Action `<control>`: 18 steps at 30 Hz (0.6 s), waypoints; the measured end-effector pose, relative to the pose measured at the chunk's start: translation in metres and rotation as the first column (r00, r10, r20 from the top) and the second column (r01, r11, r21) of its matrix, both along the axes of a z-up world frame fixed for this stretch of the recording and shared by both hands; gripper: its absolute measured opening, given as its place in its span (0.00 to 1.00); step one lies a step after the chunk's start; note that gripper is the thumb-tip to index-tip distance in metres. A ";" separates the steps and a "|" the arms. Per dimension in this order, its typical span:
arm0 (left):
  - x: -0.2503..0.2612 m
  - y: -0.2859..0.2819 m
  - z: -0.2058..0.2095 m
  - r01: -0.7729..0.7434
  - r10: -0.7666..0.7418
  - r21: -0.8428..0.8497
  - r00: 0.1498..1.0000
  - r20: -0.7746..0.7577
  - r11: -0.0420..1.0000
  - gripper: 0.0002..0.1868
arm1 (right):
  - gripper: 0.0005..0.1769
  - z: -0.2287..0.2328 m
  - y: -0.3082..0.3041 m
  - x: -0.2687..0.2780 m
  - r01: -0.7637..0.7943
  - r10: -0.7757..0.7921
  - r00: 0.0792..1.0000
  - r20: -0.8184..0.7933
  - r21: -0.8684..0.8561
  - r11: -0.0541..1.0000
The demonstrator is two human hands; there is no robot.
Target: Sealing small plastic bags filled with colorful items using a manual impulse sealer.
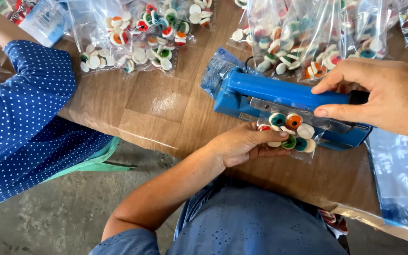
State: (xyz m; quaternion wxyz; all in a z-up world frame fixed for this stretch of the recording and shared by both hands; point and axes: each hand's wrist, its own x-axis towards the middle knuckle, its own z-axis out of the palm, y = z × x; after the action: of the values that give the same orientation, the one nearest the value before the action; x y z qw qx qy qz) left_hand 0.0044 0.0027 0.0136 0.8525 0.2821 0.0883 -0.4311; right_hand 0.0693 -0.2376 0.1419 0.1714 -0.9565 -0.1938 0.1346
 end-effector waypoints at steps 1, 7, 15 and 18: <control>0.000 0.000 0.000 0.001 -0.001 0.000 1.000 0.000 1.000 0.19 | 0.21 -0.003 -0.002 0.000 0.001 -0.001 1.000 0.000 0.000 1.000; 0.001 0.004 0.004 0.026 -0.025 -0.008 0.999 0.047 1.000 0.18 | 0.20 -0.012 -0.007 0.000 -0.009 0.009 1.000 -0.001 0.029 1.000; 0.001 0.005 0.009 0.033 -0.034 0.018 0.998 0.062 0.999 0.17 | 0.22 -0.009 -0.003 -0.004 -0.024 0.021 0.996 -0.089 -0.034 0.999; 0.000 0.002 0.017 0.028 -0.033 0.089 0.997 0.064 0.996 0.22 | 0.23 -0.019 -0.010 0.000 -0.079 0.075 0.996 -0.044 -0.084 0.993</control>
State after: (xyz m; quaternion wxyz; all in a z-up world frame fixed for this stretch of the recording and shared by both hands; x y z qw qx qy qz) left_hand 0.0044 0.0050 0.0307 0.8350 0.3346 0.0749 -0.4303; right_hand 0.0697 -0.2473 0.1230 0.1289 -0.9519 -0.2209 0.1689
